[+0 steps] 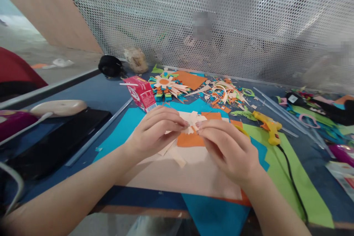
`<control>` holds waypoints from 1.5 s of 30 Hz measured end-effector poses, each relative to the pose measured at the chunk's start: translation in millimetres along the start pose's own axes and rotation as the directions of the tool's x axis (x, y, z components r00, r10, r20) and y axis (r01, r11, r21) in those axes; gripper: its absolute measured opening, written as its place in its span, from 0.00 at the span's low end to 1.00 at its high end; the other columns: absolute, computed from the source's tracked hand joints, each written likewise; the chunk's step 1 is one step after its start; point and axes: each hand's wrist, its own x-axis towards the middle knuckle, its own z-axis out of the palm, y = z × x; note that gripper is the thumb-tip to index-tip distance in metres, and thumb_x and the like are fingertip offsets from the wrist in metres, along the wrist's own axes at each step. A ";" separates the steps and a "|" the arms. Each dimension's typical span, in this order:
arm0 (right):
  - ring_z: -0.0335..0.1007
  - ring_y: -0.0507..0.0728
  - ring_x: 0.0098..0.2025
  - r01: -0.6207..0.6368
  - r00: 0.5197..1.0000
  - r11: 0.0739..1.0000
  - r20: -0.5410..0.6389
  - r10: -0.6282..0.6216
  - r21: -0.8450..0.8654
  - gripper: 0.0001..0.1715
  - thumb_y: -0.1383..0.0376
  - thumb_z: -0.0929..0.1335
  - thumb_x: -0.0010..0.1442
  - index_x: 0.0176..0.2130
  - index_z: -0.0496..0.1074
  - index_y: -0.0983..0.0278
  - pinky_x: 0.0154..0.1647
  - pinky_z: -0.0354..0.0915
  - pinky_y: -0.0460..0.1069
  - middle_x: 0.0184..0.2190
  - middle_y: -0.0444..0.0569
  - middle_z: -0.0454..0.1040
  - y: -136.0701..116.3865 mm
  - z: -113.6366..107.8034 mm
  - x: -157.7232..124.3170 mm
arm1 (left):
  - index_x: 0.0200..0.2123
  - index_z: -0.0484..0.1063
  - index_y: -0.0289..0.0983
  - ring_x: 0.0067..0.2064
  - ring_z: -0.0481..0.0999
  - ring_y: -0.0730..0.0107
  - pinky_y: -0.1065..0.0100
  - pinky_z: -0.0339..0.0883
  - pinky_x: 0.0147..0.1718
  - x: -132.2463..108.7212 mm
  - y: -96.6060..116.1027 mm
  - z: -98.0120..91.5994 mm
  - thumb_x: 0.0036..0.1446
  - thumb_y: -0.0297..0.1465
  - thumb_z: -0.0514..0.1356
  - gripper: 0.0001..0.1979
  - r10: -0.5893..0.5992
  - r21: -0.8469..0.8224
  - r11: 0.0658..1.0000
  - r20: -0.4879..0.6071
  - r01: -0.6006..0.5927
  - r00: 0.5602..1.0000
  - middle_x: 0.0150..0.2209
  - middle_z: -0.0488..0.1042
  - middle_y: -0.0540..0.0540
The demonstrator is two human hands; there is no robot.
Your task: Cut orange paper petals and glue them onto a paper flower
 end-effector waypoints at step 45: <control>0.71 0.56 0.48 0.067 0.982 0.965 0.155 -0.109 0.252 0.18 0.82 0.66 0.53 0.42 0.70 0.68 0.47 0.73 0.50 0.38 0.52 0.77 -1.4 -11.3 -0.3 | 0.41 0.65 0.36 0.41 0.75 0.67 0.61 0.62 0.40 -2.4 0.5 -8.0 0.58 0.23 0.56 0.07 0.157 -0.041 0.986 -0.059 -0.160 0.986 0.38 0.80 0.45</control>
